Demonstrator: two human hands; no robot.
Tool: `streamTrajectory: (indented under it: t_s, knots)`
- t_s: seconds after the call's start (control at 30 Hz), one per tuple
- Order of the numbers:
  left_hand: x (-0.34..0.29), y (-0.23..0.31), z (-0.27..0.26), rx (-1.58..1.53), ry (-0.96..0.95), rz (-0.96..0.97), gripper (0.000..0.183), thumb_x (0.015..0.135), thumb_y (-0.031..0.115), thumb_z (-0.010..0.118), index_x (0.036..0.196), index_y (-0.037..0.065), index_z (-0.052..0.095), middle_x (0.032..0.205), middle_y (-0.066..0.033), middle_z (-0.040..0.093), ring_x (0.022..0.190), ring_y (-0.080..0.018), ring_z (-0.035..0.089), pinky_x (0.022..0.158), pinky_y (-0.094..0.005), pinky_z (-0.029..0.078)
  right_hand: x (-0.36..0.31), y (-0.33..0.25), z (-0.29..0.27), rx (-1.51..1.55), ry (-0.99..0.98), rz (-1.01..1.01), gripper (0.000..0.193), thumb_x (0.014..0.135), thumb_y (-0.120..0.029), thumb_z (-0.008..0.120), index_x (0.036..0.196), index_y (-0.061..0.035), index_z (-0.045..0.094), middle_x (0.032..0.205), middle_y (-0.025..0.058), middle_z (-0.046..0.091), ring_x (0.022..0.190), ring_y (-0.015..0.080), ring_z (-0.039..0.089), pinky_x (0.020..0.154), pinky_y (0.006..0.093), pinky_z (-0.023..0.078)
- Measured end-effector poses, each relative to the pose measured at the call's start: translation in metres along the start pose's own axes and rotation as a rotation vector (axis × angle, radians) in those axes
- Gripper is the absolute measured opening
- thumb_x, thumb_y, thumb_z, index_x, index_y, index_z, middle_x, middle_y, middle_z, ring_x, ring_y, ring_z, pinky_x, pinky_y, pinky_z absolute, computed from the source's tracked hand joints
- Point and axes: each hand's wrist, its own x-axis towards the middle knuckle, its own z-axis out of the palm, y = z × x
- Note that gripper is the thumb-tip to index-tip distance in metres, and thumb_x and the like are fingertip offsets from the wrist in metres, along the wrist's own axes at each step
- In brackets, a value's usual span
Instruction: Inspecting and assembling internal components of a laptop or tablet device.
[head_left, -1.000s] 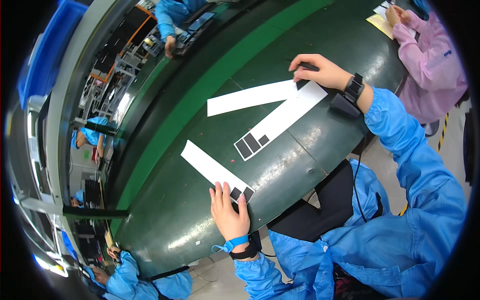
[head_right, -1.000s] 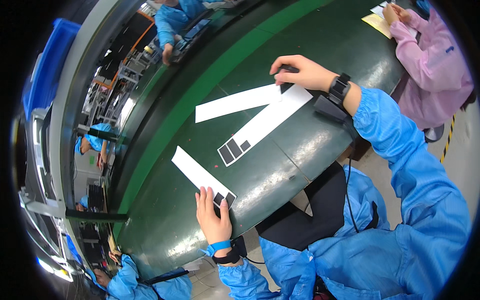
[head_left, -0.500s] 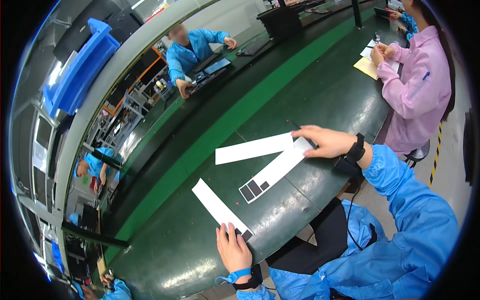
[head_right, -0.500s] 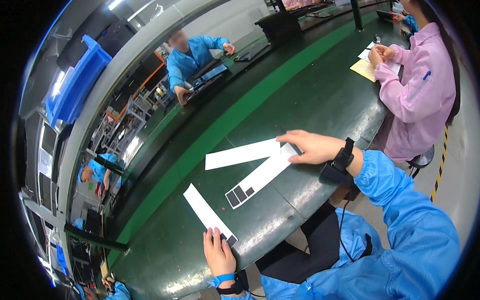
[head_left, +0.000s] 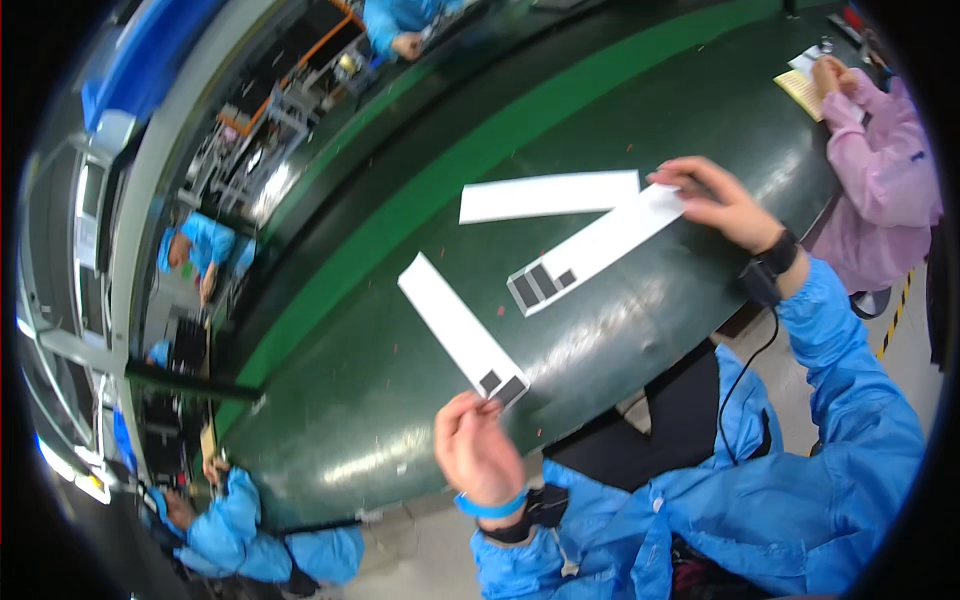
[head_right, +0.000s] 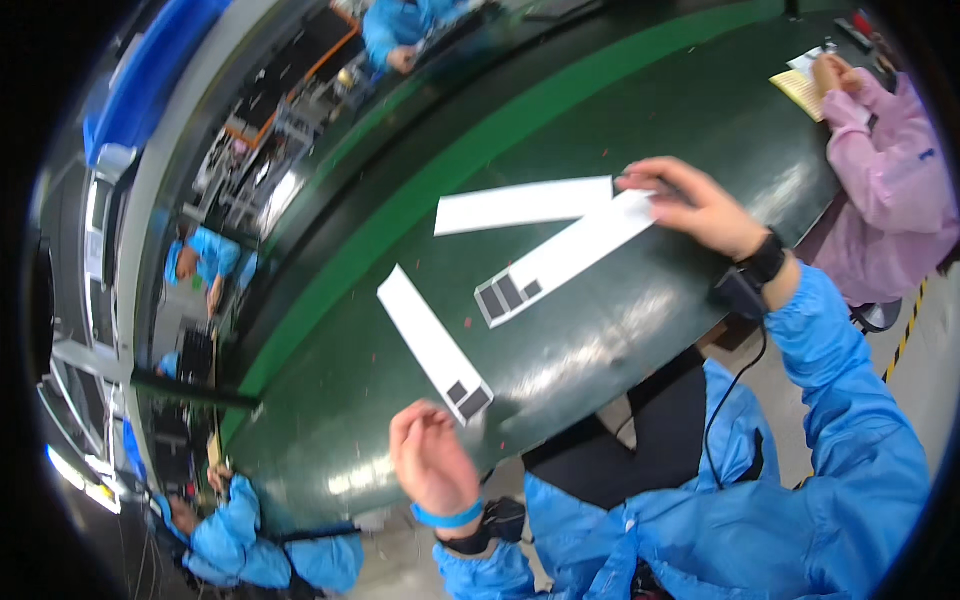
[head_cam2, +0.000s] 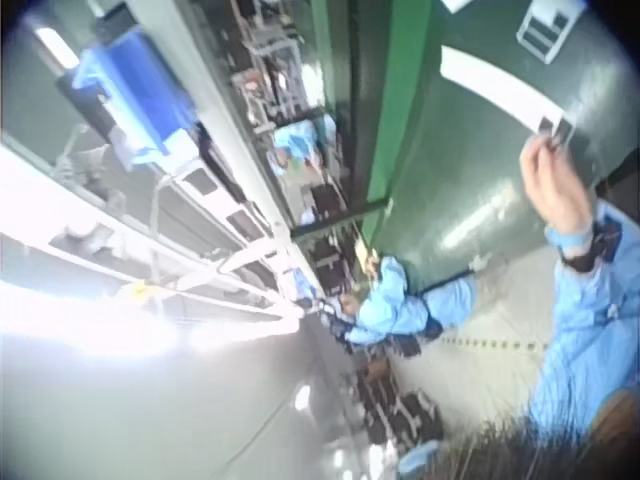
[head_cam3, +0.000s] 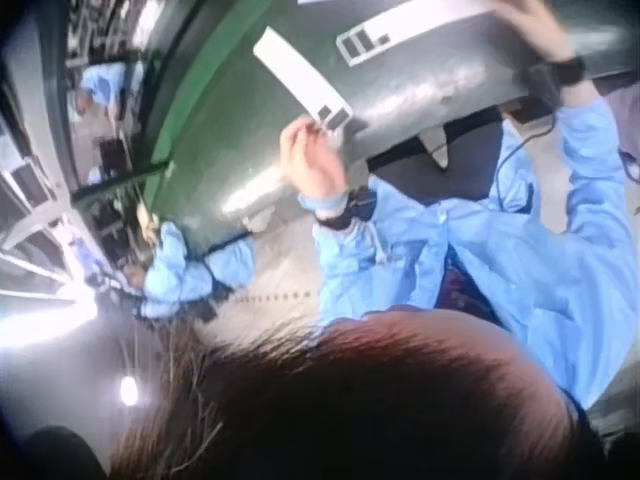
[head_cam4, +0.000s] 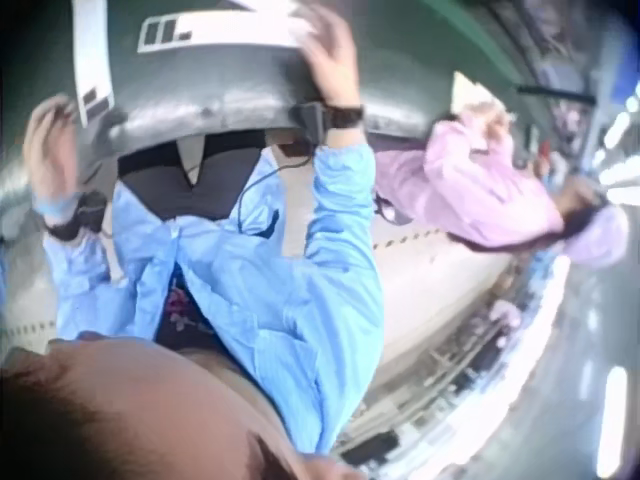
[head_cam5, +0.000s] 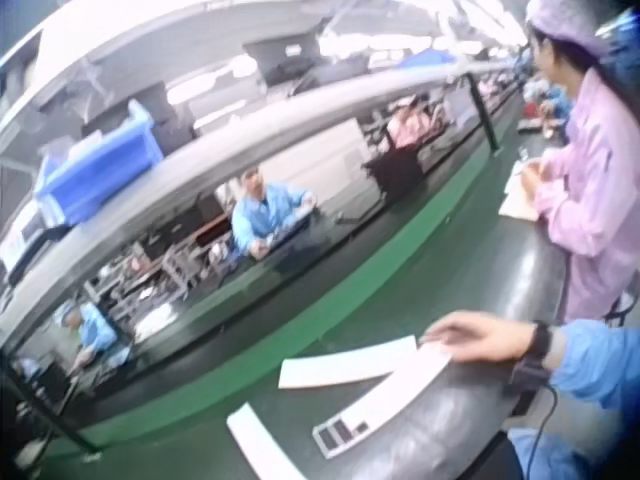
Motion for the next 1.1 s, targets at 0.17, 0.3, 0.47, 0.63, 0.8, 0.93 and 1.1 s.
streamTrajectory:
  t_s: [0.17, 0.3, 0.47, 0.63, 0.8, 0.93, 1.1]
  knots:
    - [-0.048, -0.017, 0.025, -0.078, -0.313, -0.408, 0.012, 0.087, 0.008, 0.050, 0.091, -0.003, 0.054, 0.081, -0.0122, 0.055, 0.071, -0.0188, 0.053, 0.069, -0.0305, 0.043, -0.055, -0.039, 0.059, 0.129, -0.364, -0.162, 0.029, 0.089, -0.006, 0.056, 0.117, -0.0009, 0.057, 0.104, 0.0145, 0.068, 0.100, 0.0237, 0.065, 0.089, 0.0340, 0.048]
    - [-0.082, -0.016, 0.044, 0.207, -1.094, -0.634, 0.009, 0.088, 0.005, 0.051, 0.093, -0.001, 0.056, 0.084, -0.0079, 0.059, 0.079, -0.0187, 0.058, 0.069, -0.0300, 0.046, -0.063, -0.027, 0.134, 0.335, -0.673, -0.114, 0.023, 0.091, -0.005, 0.055, 0.112, 0.0010, 0.059, 0.101, 0.0141, 0.068, 0.095, 0.0249, 0.066, 0.082, 0.0329, 0.052]
    - [-0.098, -0.018, 0.053, 0.314, -1.599, -0.470, 0.011, 0.092, 0.009, 0.050, 0.097, 0.000, 0.055, 0.088, -0.0129, 0.058, 0.081, -0.0284, 0.059, 0.072, -0.0344, 0.047, -0.100, -0.007, 0.195, 0.454, -1.001, -0.102, 0.025, 0.091, -0.015, 0.054, 0.111, -0.0004, 0.059, 0.104, 0.0145, 0.066, 0.095, 0.0300, 0.064, 0.084, 0.0369, 0.049]
    - [-0.100, -0.016, 0.045, 0.351, -1.645, -0.433, 0.011, 0.092, 0.010, 0.052, 0.095, 0.000, 0.055, 0.086, -0.0136, 0.058, 0.079, -0.0286, 0.058, 0.070, -0.0350, 0.046, -0.110, 0.005, 0.204, 0.439, -0.975, -0.073, 0.023, 0.092, -0.017, 0.054, 0.107, -0.0010, 0.061, 0.103, 0.0138, 0.067, 0.094, 0.0297, 0.064, 0.082, 0.0366, 0.049]
    - [-0.090, 0.007, 0.046, 0.181, -1.459, -0.226, 0.007, 0.088, 0.008, 0.054, 0.090, 0.001, 0.055, 0.080, -0.0120, 0.054, 0.074, -0.0308, 0.054, 0.067, -0.0372, 0.043, -0.107, 0.007, 0.200, 0.380, -0.965, -0.081, 0.022, 0.093, -0.018, 0.054, 0.102, -0.0003, 0.064, 0.098, 0.0144, 0.068, 0.088, 0.0295, 0.065, 0.078, 0.0353, 0.049]
    - [-0.075, 0.017, 0.036, 0.069, -1.165, 0.082, 0.004, 0.082, 0.004, 0.062, 0.085, 0.001, 0.063, 0.072, -0.0121, 0.058, 0.062, -0.0254, 0.055, 0.057, -0.0345, 0.043, -0.107, 0.008, 0.203, 0.280, -0.973, -0.131, 0.018, 0.092, -0.017, 0.055, 0.096, -0.0013, 0.063, 0.081, 0.0148, 0.066, 0.075, 0.0315, 0.063, 0.066, 0.0375, 0.047]
    - [-0.064, 0.026, 0.021, 0.431, -0.590, 0.683, 0.012, 0.086, 0.008, 0.062, 0.077, 0.002, 0.059, 0.061, -0.0085, 0.060, 0.047, -0.0181, 0.053, 0.048, -0.0300, 0.041, -0.105, -0.006, 0.212, 0.111, -0.929, -0.046, 0.013, 0.088, -0.016, 0.057, 0.090, -0.0047, 0.062, 0.066, 0.0151, 0.061, 0.061, 0.0338, 0.060, 0.055, 0.0412, 0.044]
